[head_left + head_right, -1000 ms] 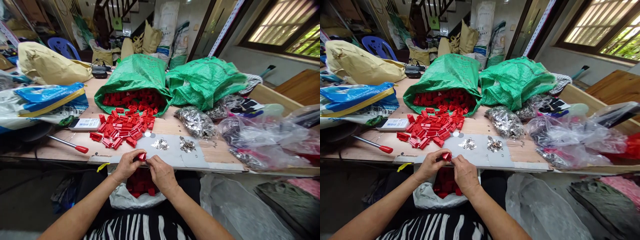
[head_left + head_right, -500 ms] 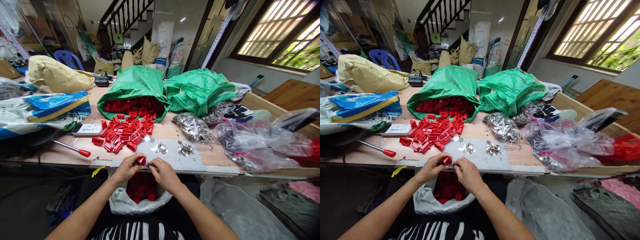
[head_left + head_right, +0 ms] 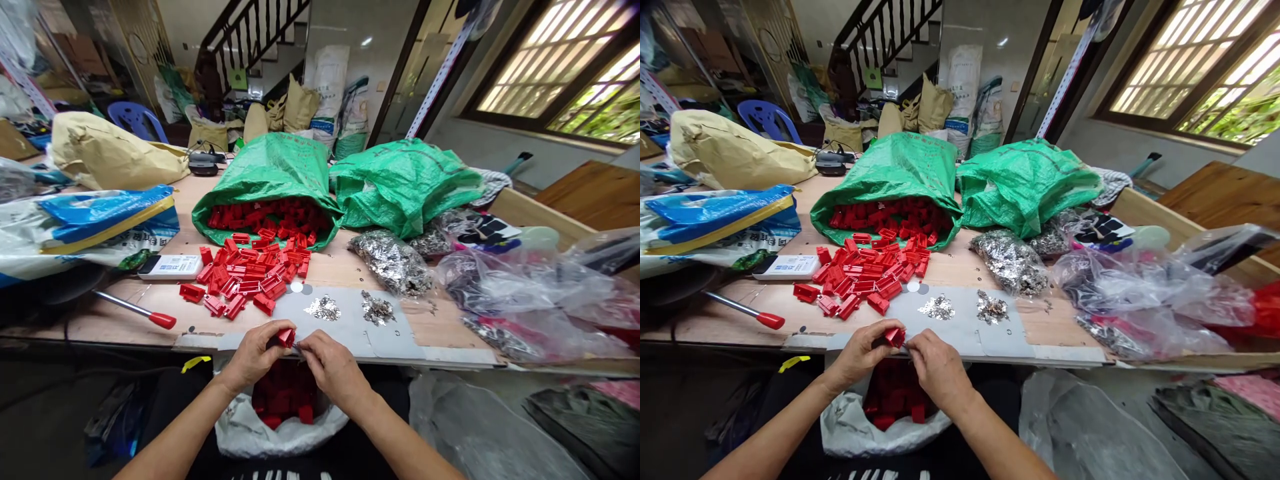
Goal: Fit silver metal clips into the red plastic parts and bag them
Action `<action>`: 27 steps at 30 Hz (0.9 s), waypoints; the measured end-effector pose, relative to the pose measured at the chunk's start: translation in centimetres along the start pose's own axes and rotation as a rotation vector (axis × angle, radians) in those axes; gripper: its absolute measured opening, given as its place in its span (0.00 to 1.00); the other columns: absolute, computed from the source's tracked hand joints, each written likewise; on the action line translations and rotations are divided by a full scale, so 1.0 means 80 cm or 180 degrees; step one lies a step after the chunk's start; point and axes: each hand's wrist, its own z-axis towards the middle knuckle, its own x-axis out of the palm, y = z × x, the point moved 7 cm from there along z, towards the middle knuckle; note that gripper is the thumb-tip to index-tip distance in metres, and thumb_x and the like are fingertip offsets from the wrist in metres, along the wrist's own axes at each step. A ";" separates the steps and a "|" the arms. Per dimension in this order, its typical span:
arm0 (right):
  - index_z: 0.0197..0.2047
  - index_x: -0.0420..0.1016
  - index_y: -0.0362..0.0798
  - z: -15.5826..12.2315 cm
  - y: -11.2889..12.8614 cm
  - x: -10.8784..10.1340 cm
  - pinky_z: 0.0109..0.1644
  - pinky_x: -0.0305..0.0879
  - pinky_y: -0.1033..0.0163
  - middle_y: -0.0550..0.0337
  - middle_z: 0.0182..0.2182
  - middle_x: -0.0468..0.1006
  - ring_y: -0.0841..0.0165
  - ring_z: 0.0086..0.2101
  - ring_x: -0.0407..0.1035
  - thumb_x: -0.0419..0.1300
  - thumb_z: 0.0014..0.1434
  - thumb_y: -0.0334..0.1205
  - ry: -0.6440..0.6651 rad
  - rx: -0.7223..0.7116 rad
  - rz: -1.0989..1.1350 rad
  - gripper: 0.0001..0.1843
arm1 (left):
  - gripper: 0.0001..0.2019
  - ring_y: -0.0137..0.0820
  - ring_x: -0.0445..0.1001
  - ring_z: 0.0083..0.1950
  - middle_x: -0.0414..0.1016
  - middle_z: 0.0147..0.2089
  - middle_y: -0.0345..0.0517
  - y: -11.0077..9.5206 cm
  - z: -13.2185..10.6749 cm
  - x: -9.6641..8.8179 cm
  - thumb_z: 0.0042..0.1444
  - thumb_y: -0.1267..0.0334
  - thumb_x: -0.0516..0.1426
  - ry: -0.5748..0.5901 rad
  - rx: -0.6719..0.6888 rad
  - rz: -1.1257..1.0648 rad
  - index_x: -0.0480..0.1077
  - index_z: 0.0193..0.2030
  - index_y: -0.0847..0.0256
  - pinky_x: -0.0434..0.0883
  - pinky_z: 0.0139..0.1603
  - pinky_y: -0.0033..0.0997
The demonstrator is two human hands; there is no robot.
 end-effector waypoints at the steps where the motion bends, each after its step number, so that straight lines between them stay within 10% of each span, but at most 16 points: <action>1: 0.41 0.73 0.50 0.000 0.000 -0.001 0.43 0.67 0.63 0.57 0.38 0.74 0.66 0.39 0.71 0.52 0.62 0.30 0.0000 -0.0016 0.0029 0.10 | 0.18 0.34 0.75 0.46 0.79 0.45 0.44 0.000 0.000 0.000 0.51 0.69 0.58 0.0016 -0.0014 -0.0003 0.71 0.50 0.56 0.70 0.49 0.34; 27: 0.41 0.73 0.48 0.000 -0.001 0.004 0.45 0.66 0.63 0.57 0.37 0.75 0.66 0.39 0.71 0.54 0.62 0.31 -0.0046 0.0185 -0.0015 0.08 | 0.15 0.32 0.73 0.45 0.77 0.44 0.43 -0.006 -0.003 0.000 0.53 0.69 0.57 0.0255 0.0115 0.0170 0.69 0.48 0.57 0.68 0.49 0.31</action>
